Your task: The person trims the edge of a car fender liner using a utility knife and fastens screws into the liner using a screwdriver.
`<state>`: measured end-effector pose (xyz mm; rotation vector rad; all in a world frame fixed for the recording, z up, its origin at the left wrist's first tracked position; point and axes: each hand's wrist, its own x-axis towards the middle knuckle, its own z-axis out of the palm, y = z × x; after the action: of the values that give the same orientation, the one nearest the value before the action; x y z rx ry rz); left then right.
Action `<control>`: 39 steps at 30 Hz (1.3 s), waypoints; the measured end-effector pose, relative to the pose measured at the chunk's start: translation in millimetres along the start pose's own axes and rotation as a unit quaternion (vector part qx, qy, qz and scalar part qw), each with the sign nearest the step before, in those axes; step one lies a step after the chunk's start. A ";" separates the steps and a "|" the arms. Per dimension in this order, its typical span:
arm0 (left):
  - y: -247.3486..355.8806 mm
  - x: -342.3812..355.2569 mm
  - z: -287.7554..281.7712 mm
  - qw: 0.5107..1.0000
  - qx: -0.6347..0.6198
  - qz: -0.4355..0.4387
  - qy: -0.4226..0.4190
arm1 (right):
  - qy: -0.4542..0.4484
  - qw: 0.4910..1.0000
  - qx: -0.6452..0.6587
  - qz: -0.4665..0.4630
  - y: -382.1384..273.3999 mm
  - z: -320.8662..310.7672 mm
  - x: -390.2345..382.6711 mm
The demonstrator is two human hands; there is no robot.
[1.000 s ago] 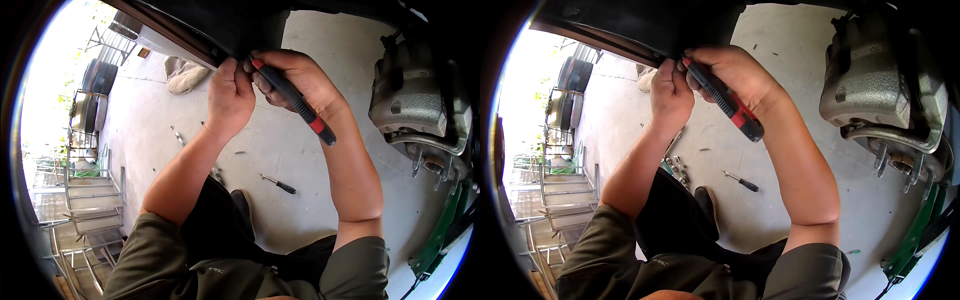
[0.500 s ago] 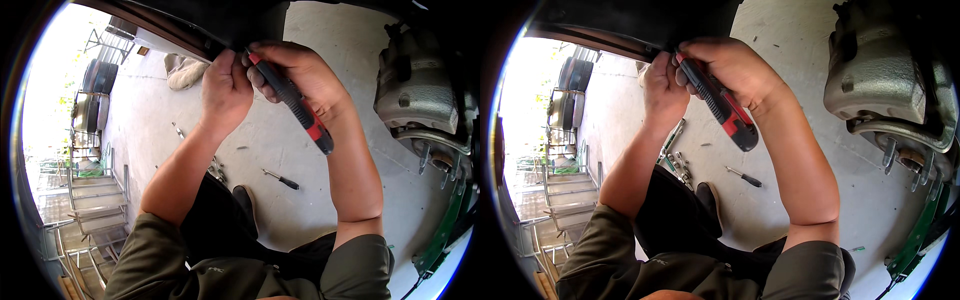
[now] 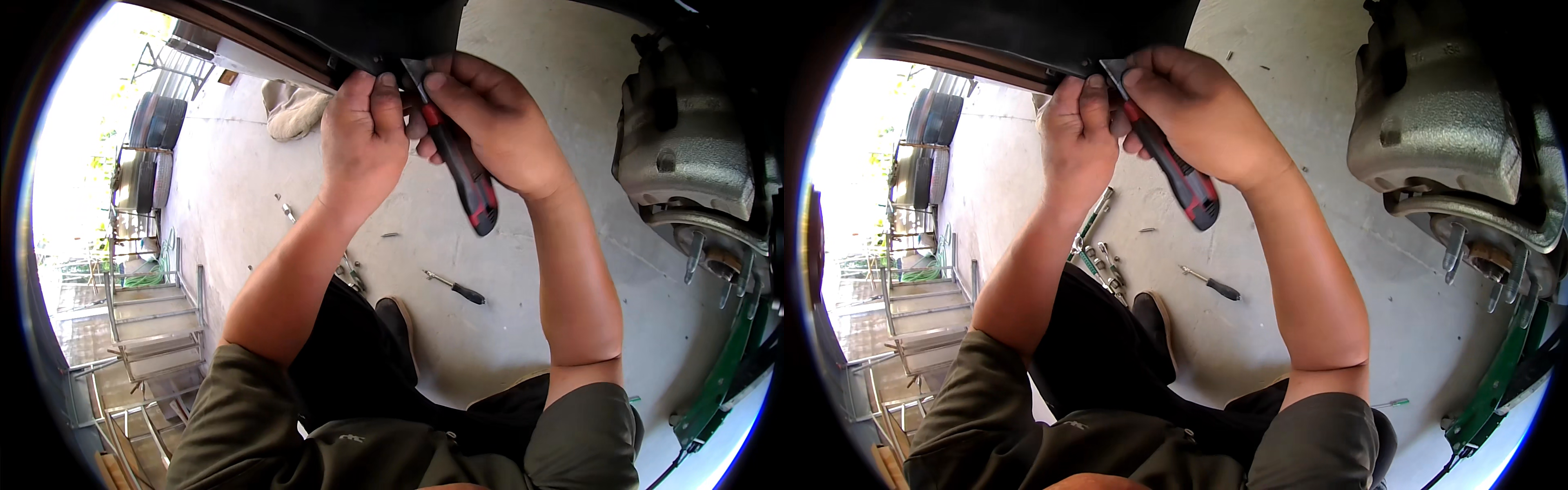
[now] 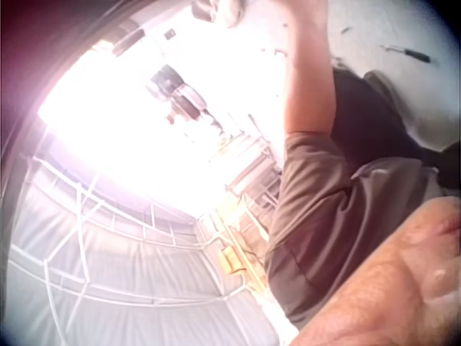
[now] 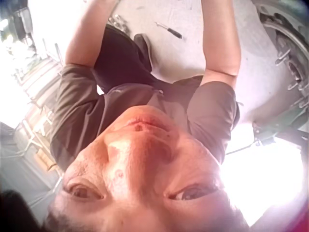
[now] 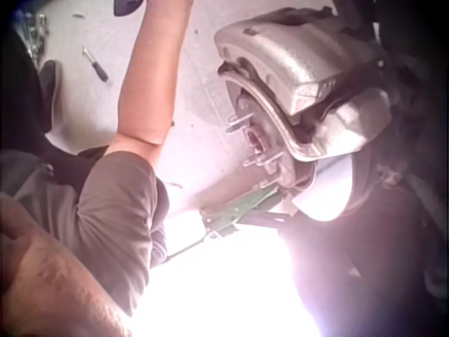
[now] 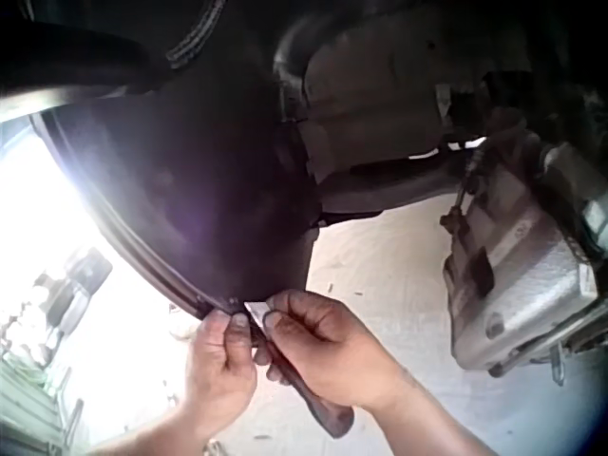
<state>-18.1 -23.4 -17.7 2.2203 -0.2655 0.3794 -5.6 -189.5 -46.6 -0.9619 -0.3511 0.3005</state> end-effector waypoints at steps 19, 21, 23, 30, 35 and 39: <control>4.8 5.5 -21.5 0.985 0.107 0.100 0.090 | 0.163 0.863 -0.443 -0.182 -11.5 31.1 19.6; 10.1 5.4 -22.1 0.988 0.092 0.089 0.082 | 0.163 0.858 -0.453 -0.177 -12.8 31.1 19.0; 15.7 6.2 -24.2 0.991 0.080 0.078 0.075 | 0.162 0.851 -0.470 -0.168 -15.0 31.1 18.9; 30.4 9.7 -30.6 0.998 0.042 0.020 0.041 | 0.162 0.845 -0.477 -0.179 -16.5 32.1 22.1; 37.9 10.5 -29.5 0.997 0.064 0.018 0.042 | 0.167 0.831 -0.498 -0.186 -16.6 32.2 22.8; 40.5 9.2 -27.7 0.997 0.067 -0.005 0.046 | 0.148 0.826 -0.510 -0.186 -21.5 29.8 24.3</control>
<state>-27.3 -27.3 31.2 2.3263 -0.1848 0.5045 5.9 -169.2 -9.2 -1.9306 -0.4040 -0.4670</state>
